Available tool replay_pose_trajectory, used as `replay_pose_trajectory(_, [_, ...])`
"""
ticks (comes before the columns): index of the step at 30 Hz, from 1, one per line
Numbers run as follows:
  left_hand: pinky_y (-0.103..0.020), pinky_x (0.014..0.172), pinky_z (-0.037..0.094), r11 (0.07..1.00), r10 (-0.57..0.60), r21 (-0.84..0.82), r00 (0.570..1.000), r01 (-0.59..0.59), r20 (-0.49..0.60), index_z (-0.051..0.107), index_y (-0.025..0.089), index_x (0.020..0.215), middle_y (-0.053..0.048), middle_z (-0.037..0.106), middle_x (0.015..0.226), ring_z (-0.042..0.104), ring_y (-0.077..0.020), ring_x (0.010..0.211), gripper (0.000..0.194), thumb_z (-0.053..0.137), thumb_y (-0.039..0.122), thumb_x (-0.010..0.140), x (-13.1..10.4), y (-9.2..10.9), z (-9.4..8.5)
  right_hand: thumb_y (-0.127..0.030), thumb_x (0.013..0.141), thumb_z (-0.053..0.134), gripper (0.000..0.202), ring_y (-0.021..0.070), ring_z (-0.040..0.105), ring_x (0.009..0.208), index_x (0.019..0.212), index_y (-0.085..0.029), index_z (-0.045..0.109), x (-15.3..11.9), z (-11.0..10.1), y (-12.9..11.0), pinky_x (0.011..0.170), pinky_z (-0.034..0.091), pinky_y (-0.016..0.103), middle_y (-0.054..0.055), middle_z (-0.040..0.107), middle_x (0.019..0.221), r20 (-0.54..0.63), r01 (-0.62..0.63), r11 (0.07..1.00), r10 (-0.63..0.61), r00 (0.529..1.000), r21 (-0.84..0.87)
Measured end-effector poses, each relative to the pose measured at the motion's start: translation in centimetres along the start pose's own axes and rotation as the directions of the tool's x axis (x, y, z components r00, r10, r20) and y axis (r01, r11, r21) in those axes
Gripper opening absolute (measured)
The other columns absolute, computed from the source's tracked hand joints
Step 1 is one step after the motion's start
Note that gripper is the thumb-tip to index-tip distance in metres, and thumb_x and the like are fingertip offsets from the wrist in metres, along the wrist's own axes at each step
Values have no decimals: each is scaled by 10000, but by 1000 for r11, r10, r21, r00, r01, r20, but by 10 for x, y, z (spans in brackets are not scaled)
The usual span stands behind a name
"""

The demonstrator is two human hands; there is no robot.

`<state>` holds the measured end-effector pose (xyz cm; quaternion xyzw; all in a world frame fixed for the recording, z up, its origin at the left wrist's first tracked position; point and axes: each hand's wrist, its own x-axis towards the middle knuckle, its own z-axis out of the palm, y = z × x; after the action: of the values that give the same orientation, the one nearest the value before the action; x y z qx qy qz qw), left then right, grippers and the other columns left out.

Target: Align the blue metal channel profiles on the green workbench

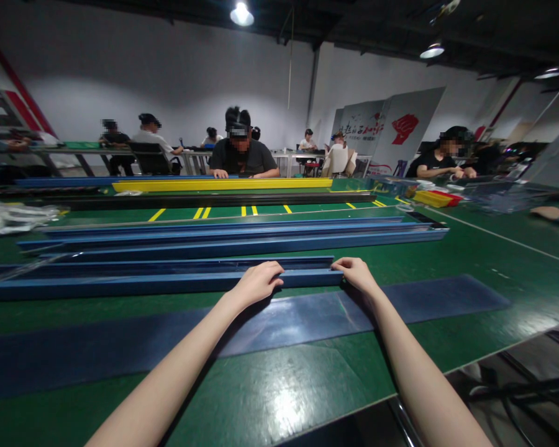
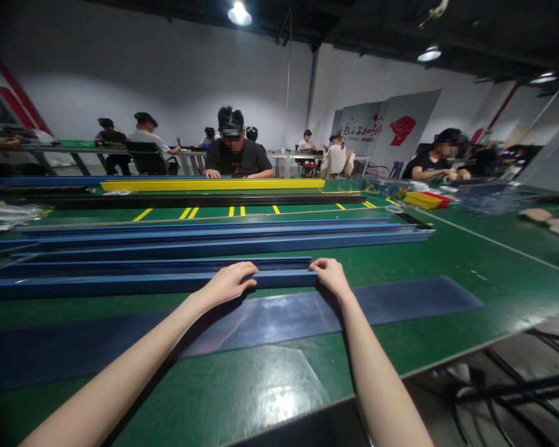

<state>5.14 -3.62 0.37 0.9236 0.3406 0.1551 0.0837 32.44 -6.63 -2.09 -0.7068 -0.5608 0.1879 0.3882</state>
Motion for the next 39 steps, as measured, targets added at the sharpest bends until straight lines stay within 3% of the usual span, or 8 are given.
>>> replay_pose_trajectory(6, [-266, 854, 423, 999, 6, 47, 1000, -6, 8, 557, 209, 1004, -28, 588, 1085, 527, -169, 1024, 195, 464, 225, 833, -1, 1, 1, -305, 634, 509, 183, 126, 562, 558, 628, -173, 635, 0, -1, 0, 512, 414, 206, 16, 635, 602, -11, -28, 1000, 28, 1000, 12])
replay_pose_trajectory(15, [-283, 773, 430, 983, 33, 179, 999, -34, 10, 556, 192, 894, -49, 597, 953, 532, -188, 928, 153, 417, 238, 851, -3, 6, 2, -308, 651, 474, 197, 120, 552, 534, 618, -182, 622, -1, -2, -2, 516, 416, 208, 9, 624, 590, -9, -19, 1000, 19, 1000, -22])
replay_pose_trajectory(27, [-289, 768, 440, 982, -136, 135, 990, 133, 20, 552, 186, 1015, -58, 549, 1077, 562, -192, 910, 235, 447, 299, 838, -2, 11, -3, -370, 717, 443, 273, 123, 551, 533, 651, -176, 625, -6, -3, -10, 545, 396, 221, 14, 632, 612, -37, 16, 997, -19, 999, -76])
replay_pose_trajectory(31, [-311, 791, 426, 974, -95, 203, 995, 96, -16, 523, 146, 1002, -97, 552, 1025, 523, -219, 956, 232, 446, 293, 839, -4, 13, -1, -489, 762, 421, 374, 148, 575, 606, 665, -189, 623, -14, -1, -23, 576, 382, 226, 26, 644, 627, -105, 84, 985, -100, 989, -150])
replay_pose_trajectory(35, [-337, 770, 408, 953, -22, 301, 999, 35, -47, 511, 138, 935, -115, 555, 972, 511, -240, 931, 225, 399, 321, 865, -7, 14, -1, -426, 795, 401, 332, 150, 558, 640, 664, -197, 603, -22, 10, -40, 590, 356, 230, 37, 639, 681, -174, 201, 936, -257, 950, -288])
replay_pose_trajectory(39, [-342, 752, 389, 942, -40, 330, 997, 59, -64, 519, 148, 886, -111, 570, 929, 521, -251, 906, 272, 425, 401, 850, -11, 9, -5, -332, 812, 385, 280, 152, 535, 692, 675, -193, 586, -23, 22, -58, 652, 362, 238, 43, 619, 702, -170, 314, 887, -386, 907, -337])
